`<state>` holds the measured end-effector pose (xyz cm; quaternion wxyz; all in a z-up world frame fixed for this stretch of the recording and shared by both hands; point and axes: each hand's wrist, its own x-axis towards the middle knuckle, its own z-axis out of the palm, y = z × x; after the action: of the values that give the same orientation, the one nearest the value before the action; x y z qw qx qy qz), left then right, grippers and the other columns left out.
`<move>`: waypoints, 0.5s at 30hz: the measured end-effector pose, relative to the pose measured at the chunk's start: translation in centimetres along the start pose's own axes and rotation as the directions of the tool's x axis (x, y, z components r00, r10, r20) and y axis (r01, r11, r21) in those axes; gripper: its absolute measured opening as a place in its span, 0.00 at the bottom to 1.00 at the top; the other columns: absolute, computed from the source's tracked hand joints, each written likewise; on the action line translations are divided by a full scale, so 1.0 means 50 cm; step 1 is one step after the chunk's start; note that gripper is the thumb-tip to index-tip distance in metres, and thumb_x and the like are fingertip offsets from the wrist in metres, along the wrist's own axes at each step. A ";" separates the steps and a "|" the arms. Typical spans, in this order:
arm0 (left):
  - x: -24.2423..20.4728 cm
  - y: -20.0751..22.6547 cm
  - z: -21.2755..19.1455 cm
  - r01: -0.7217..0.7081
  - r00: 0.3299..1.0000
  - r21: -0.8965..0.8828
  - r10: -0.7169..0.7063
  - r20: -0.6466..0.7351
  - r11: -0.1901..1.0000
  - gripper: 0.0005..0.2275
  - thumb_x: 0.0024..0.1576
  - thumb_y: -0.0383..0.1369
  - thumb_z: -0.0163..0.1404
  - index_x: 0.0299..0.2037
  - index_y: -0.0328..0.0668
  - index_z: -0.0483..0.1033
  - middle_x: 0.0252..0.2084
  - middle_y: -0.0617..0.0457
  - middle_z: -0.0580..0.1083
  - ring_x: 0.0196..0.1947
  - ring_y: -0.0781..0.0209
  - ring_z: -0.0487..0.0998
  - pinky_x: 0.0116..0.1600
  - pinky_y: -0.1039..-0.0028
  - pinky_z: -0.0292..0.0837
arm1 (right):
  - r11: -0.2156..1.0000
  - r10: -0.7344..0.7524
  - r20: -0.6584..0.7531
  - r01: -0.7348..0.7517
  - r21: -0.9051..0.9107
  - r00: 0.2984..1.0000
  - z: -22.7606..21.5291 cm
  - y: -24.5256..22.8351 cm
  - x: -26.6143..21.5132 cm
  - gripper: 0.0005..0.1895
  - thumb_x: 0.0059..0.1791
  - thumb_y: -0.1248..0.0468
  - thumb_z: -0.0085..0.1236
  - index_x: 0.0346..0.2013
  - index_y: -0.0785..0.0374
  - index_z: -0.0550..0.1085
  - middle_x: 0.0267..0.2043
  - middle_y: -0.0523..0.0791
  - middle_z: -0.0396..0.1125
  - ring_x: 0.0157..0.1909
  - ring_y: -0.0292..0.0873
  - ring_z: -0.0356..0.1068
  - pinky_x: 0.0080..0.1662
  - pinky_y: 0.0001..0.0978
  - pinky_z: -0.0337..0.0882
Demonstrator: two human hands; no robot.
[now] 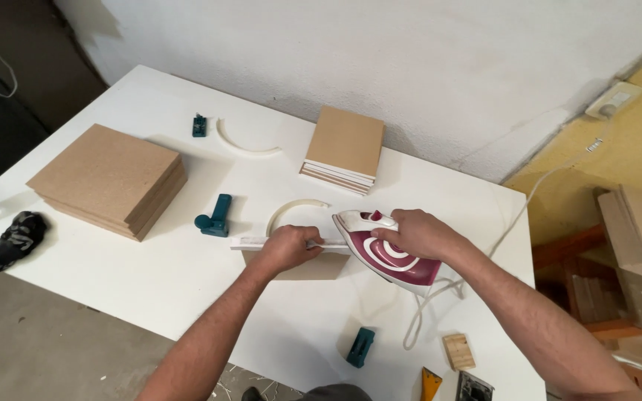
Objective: Trimming excess edge banding with a utility knife, sanding the edges smooth, and using an iron to adhere banding to wooden boards.
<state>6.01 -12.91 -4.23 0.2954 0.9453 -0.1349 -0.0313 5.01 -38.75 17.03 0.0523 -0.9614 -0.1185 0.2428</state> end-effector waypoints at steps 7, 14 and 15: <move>0.007 0.000 0.008 0.000 1.000 0.011 -0.001 0.016 1.000 0.10 0.55 0.42 0.58 0.45 0.61 0.80 0.46 0.62 0.83 0.50 0.51 0.82 0.57 0.61 0.79 | 0.995 -0.015 0.026 0.018 -0.095 1.000 -0.004 -0.018 0.026 0.31 0.55 0.40 0.43 0.52 0.64 0.75 0.43 0.56 0.76 0.50 0.57 0.78 0.48 0.46 0.79; 0.008 -0.008 0.019 -0.021 1.000 -0.016 0.021 -0.014 1.000 0.10 0.53 0.40 0.60 0.43 0.56 0.80 0.43 0.60 0.83 0.47 0.52 0.84 0.54 0.62 0.80 | 0.985 -0.070 0.048 0.077 -0.157 0.996 -0.004 -0.044 0.037 0.33 0.54 0.39 0.43 0.53 0.67 0.73 0.43 0.57 0.75 0.51 0.60 0.77 0.48 0.49 0.79; 0.006 -0.005 0.018 -0.020 1.000 -0.014 0.020 -0.017 1.000 0.10 0.53 0.40 0.60 0.43 0.56 0.80 0.43 0.60 0.83 0.47 0.52 0.84 0.54 0.62 0.80 | 0.984 -0.073 0.047 0.080 -0.158 0.996 -0.006 -0.040 0.033 0.33 0.54 0.39 0.43 0.53 0.67 0.73 0.43 0.57 0.75 0.51 0.60 0.77 0.48 0.49 0.79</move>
<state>6.25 -13.29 -5.10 0.3036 0.9420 -0.1415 -0.0211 6.18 -36.40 16.86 -0.0178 -0.9521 -0.1754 0.2498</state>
